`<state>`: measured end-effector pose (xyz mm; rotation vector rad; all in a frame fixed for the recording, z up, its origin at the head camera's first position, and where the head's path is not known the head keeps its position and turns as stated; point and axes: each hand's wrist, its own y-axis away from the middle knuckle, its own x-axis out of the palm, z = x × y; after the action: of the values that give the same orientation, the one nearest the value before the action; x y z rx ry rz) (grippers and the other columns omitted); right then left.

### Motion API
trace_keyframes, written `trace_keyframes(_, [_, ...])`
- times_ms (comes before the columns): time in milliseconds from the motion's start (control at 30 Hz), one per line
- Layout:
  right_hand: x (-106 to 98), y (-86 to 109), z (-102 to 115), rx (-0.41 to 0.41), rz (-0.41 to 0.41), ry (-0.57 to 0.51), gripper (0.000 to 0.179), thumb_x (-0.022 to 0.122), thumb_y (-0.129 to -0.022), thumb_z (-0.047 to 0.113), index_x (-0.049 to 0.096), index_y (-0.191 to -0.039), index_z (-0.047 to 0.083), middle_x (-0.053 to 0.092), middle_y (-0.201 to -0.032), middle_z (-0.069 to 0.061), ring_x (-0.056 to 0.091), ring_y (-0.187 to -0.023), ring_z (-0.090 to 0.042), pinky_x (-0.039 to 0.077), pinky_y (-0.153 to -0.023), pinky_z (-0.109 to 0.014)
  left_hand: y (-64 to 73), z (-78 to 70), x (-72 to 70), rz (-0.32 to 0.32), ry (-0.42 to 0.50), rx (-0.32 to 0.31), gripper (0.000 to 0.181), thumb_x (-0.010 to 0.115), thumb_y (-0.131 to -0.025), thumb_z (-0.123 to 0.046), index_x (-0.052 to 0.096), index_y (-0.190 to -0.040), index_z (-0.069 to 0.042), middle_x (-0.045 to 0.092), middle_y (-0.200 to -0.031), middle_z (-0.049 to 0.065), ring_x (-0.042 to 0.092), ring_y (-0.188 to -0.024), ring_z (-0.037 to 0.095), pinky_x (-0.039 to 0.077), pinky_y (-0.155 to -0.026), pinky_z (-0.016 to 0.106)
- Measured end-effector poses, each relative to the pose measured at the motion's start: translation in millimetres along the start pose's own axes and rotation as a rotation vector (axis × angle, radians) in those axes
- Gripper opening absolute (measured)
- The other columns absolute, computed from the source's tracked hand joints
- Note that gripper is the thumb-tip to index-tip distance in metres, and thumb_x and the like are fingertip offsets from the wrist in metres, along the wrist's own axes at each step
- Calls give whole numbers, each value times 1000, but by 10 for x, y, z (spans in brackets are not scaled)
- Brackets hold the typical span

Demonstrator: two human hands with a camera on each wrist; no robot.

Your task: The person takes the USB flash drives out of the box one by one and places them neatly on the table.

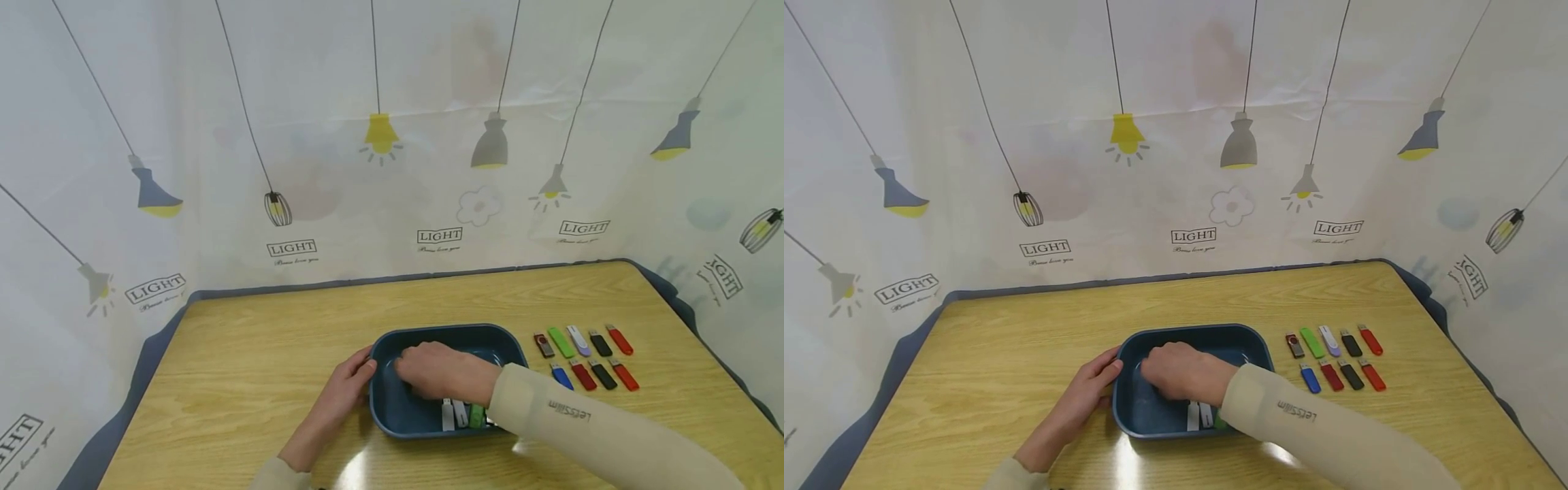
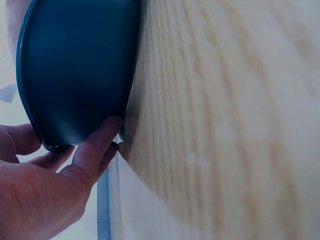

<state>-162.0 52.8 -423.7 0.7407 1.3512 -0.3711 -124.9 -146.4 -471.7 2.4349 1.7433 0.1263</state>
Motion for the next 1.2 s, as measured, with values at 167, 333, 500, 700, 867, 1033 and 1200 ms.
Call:
trace_keyframes(167, [-96,105,-29,8,-54,-10,17,71,-99,17,73,-114,9,66,-92,-3,56,-70,-13,53,-62,-30,-2,2,5,-3,4,0,52,44,-112,-22,37,-158,3,45,-156,26,53,-134,39,56,-96,50])
trace_keyframes(333, [-230,253,-57,23,-98,-67,14,74,-98,20,71,-109,11,62,-91,0,53,-71,-12,50,-64,-29,-5,11,1,-9,-12,-5,52,44,-112,-22,37,-158,3,45,-155,26,53,-134,38,57,-94,49])
trace_keyframes(500, [-337,433,-91,22,-160,-123,13,75,-97,19,70,-107,12,62,-95,1,58,-76,-13,52,-67,-29,-13,20,-2,-21,-28,-11,52,43,-112,-22,36,-158,3,44,-156,26,53,-134,38,57,-95,48])
trace_keyframes(700, [-373,591,-144,25,-242,-164,12,75,-97,18,71,-107,13,63,-95,2,58,-77,-11,53,-69,-28,-17,28,17,-34,-14,-14,53,44,-112,-20,36,-157,5,43,-156,28,52,-134,39,57,-95,49])
trace_keyframes(867, [-394,697,-184,38,-295,-196,15,75,-96,18,71,-109,11,64,-98,2,58,-78,-10,53,-68,-28,-7,18,20,-38,-18,-13,53,44,-112,-20,35,-157,6,43,-156,28,50,-136,40,55,-97,51])
trace_keyframes(1033, [-409,835,-261,64,-347,-270,17,75,-96,19,70,-111,11,64,-100,4,60,-80,-8,54,-69,-28,-18,24,12,-25,-21,-12,53,43,-112,-21,35,-157,6,42,-156,28,48,-138,42,54,-99,51])
trace_keyframes(1200, [-435,986,-343,109,-380,-337,16,75,-97,20,70,-111,13,60,-94,9,55,-77,-3,51,-67,-26,-28,34,-3,-12,-20,-4,54,42,-112,-22,33,-158,5,41,-157,28,46,-140,42,55,-99,49])
